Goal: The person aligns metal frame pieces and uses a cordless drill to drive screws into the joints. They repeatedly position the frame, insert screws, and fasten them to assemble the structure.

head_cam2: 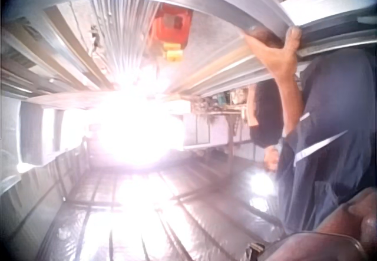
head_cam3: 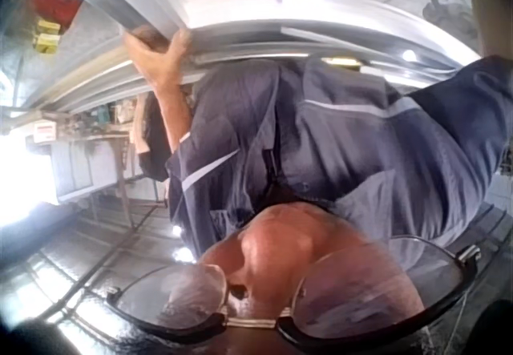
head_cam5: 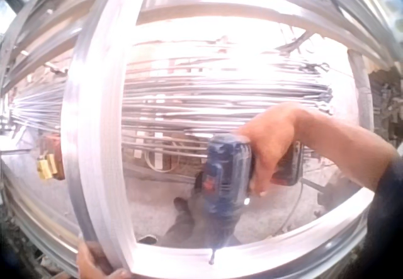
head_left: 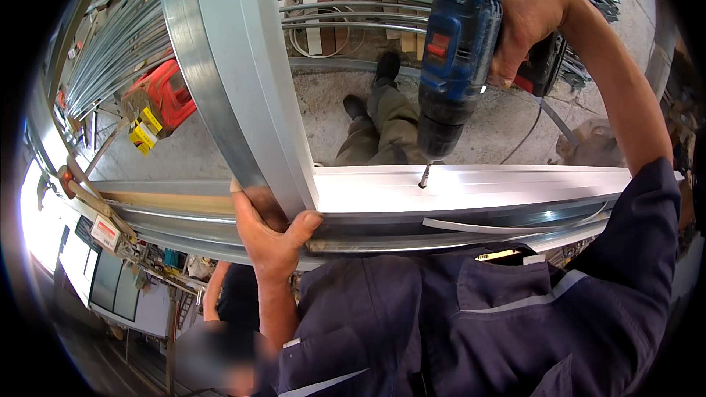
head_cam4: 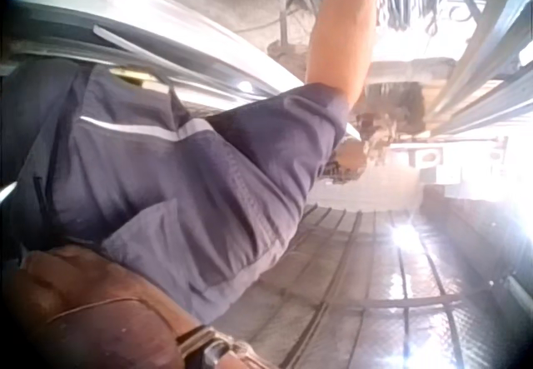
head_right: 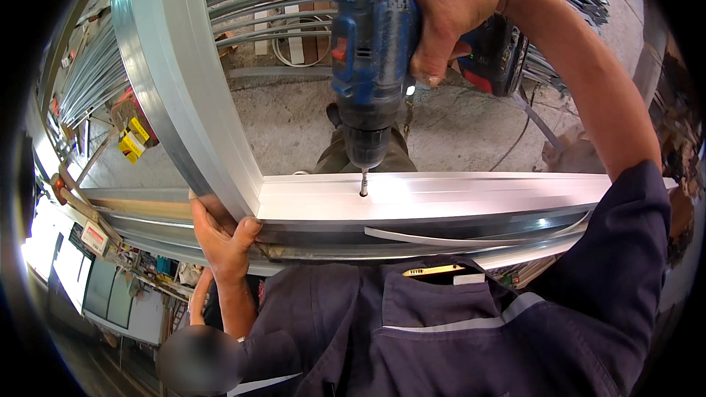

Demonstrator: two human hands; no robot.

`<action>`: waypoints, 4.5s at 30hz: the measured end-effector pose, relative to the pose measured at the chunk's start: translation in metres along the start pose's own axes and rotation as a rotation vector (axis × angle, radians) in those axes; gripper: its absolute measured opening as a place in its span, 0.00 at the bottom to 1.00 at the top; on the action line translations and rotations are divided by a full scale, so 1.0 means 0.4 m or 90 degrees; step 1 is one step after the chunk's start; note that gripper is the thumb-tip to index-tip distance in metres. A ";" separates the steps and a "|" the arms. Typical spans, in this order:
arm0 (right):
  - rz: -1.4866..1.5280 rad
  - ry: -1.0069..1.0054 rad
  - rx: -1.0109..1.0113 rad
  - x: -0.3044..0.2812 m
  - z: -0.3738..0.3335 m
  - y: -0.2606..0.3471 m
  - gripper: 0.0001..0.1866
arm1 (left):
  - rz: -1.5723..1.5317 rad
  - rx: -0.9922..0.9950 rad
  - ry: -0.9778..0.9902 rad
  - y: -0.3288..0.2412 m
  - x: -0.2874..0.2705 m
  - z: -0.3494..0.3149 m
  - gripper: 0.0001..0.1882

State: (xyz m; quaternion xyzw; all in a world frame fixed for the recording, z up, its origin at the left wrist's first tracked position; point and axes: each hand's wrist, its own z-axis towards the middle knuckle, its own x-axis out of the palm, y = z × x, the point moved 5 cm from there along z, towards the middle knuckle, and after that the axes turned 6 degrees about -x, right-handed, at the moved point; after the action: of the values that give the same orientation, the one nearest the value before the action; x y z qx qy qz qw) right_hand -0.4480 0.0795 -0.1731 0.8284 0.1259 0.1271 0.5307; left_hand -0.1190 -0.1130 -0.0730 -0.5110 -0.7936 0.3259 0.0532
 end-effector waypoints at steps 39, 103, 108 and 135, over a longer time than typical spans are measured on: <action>0.065 0.067 -0.026 -0.028 0.035 0.003 0.28 | -0.087 0.063 0.043 -0.022 0.023 0.002 0.54; -0.074 0.021 0.041 -0.083 -0.004 -0.100 0.35 | 0.553 0.689 -0.040 -0.115 0.315 -0.087 0.25; -0.107 -0.028 -0.006 -0.079 -0.013 -0.096 0.33 | 0.535 0.707 -0.060 -0.113 0.316 -0.087 0.24; -0.042 -0.619 0.033 -0.076 -0.310 0.151 0.23 | 0.384 0.756 -0.054 -0.135 0.287 -0.113 0.22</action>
State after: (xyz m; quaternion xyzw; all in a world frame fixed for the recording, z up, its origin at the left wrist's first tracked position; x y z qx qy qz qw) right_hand -0.5145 0.1496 -0.0705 0.8005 -0.1074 -0.2945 0.5108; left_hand -0.1962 -0.0093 -0.0352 -0.5816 -0.3031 0.7277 0.2008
